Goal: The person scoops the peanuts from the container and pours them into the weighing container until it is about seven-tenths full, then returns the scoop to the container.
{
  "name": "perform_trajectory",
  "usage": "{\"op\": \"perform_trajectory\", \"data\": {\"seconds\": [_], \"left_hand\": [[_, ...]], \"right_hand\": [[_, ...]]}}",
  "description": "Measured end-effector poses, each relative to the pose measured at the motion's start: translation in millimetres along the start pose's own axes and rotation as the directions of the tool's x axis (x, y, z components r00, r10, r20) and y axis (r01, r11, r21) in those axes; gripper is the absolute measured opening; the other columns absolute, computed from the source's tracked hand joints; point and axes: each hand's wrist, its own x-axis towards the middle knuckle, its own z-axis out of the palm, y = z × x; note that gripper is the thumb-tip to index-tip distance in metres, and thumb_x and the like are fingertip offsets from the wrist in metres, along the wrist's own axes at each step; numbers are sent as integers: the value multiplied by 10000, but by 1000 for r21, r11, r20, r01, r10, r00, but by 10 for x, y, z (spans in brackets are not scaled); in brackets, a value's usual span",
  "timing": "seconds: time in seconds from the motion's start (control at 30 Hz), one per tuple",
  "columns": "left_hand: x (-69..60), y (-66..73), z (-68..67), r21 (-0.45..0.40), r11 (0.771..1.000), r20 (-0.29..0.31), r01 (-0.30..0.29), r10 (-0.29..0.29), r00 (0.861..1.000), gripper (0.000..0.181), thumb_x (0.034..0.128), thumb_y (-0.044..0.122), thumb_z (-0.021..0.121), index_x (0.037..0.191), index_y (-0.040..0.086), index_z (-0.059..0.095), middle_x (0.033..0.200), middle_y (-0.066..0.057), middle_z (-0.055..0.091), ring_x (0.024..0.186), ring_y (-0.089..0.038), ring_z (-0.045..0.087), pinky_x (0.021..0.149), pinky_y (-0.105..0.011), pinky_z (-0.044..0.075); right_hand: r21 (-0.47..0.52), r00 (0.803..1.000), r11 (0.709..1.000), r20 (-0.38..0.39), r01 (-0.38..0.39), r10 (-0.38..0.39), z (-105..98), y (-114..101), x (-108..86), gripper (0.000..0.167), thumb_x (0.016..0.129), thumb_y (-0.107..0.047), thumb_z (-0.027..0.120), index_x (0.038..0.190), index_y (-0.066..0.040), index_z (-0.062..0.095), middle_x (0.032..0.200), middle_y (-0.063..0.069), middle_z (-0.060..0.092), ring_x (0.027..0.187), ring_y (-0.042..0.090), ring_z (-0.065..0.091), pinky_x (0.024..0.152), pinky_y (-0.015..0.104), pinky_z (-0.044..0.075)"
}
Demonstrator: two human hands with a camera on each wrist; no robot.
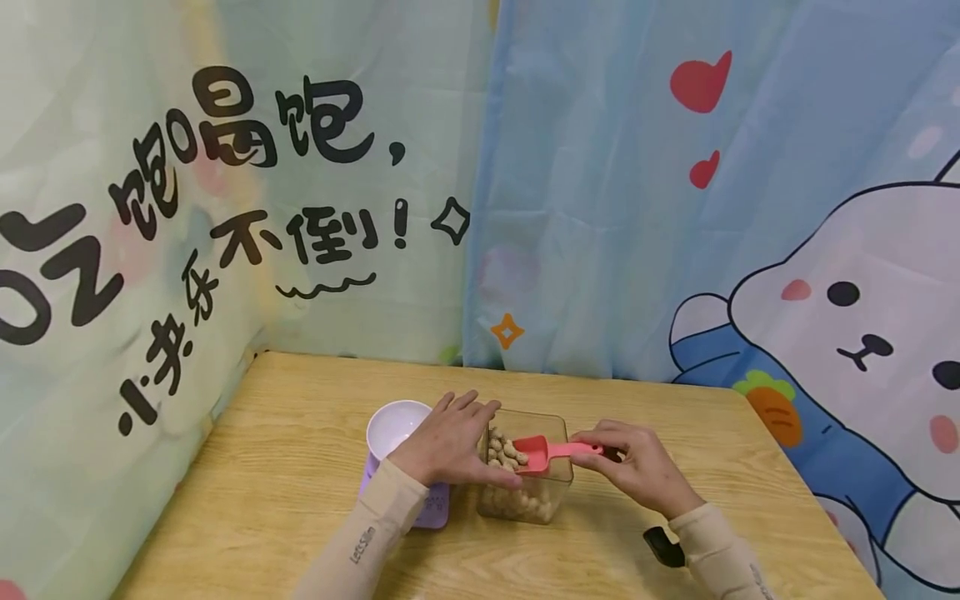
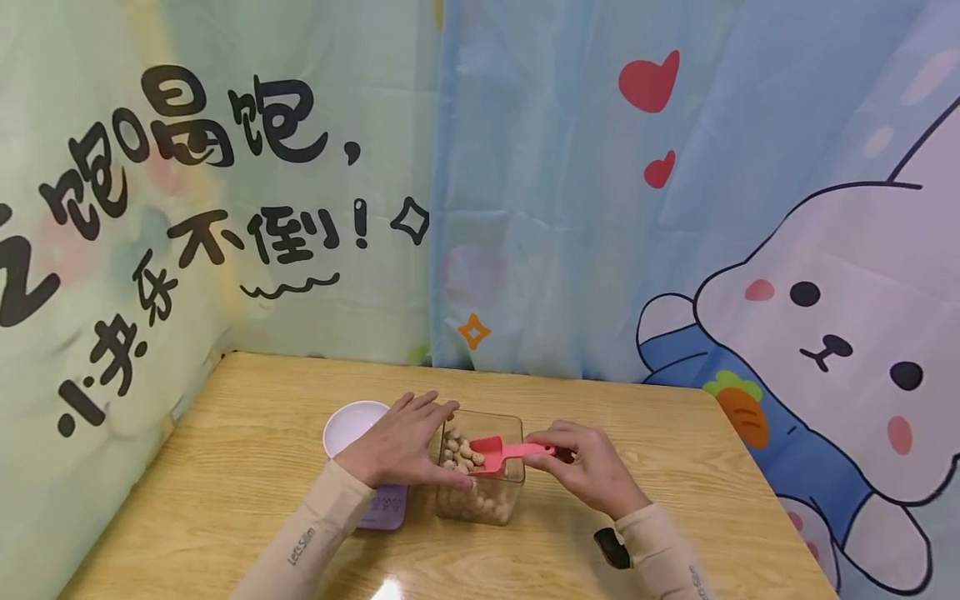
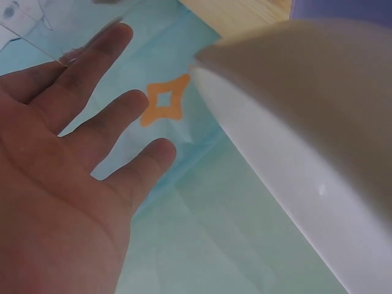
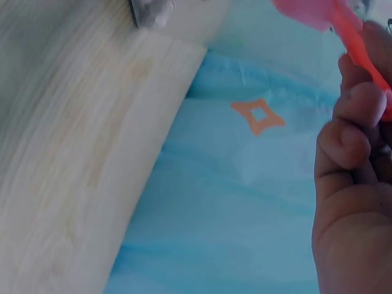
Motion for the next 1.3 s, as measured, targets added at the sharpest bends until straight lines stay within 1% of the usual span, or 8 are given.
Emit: {"op": "perform_trajectory", "data": {"seconds": [0.27, 0.43, 0.6, 0.8, 0.93, 1.07, 1.2, 1.3], "left_hand": [[-36, 2, 0, 5, 1000, 6, 4, -4, 1000, 1130, 736, 840, 632, 1565, 110, 393, 1498, -91, 513, 1490, -298, 313, 1234, -516, 179], [-33, 14, 8, 2, 1000, 10, 11, -11, 1000, 1136, 732, 847, 630, 1563, 109, 395, 1498, -87, 517, 1489, -304, 316, 1236, -510, 176], [-38, 25, 3, 7, 1000, 13, 16, -16, 1000, 1150, 732, 849, 630, 1571, 104, 379, 1516, -90, 500, 1494, -299, 307, 1236, -512, 174], [-61, 19, 5, 7, 1000, 17, 22, -22, 1000, 1185, 731, 854, 628, 1595, 101, 325, 1540, -76, 473, 1511, -289, 268, 1246, -486, 145], [-138, -49, -44, -13, 999, -8, 39, -40, 999, 1236, 706, 875, 628, 1610, 107, 281, 1575, -73, 425, 1522, -286, 239, 1245, -490, 144], [-279, -180, -173, -39, 996, -59, 76, -78, 995, 1251, 708, 870, 630, 1615, 92, 258, 1601, -97, 381, 1524, -307, 225, 1240, -504, 149], [-465, -382, -283, -51, 987, -112, 153, -158, 981, 1257, 702, 842, 659, 1604, 55, 274, 1603, -133, 369, 1519, -339, 226, 1238, -519, 142], [-605, -541, -296, -67, 977, -140, 202, -210, 968, 1260, 686, 817, 695, 1585, 24, 307, 1592, -162, 377, 1510, -368, 237, 1233, -539, 149]], "right_hand": [[33, 996, 998, -75, -53, 56, 102, -13, -97, 181, 900, -191, 790, 1080, -203, 792, 820, -103, 628, 613, 96, 482, 510, 261, 422], [107, 980, 985, -128, -137, 150, 143, 24, -210, 193, 928, -183, 760, 1119, -176, 786, 851, -68, 663, 624, 130, 477, 514, 270, 409], [130, 968, 973, -140, -193, 211, 163, 44, -295, 212, 947, -206, 739, 1157, -220, 766, 852, -51, 651, 649, 145, 488, 528, 280, 412], [99, 968, 974, -125, -205, 216, 139, 33, -323, 221, 933, -207, 754, 1154, -197, 768, 833, -51, 638, 649, 135, 490, 521, 274, 413], [105, 968, 973, -123, -205, 217, 153, 40, -321, 222, 929, -214, 760, 1148, -181, 772, 830, -53, 639, 641, 134, 489, 517, 267, 416], [142, 967, 971, -145, -190, 211, 178, 74, -344, 227, 933, -181, 753, 1156, -143, 770, 826, -43, 645, 628, 141, 490, 511, 274, 417], [185, 966, 967, -159, -174, 204, 189, 106, -362, 231, 939, -138, 741, 1168, -145, 765, 835, -19, 655, 635, 145, 500, 512, 282, 424], [206, 965, 964, -166, -169, 205, 184, 119, -366, 239, 940, -111, 734, 1178, -110, 760, 851, -5, 664, 640, 145, 509, 511, 281, 430]]}}
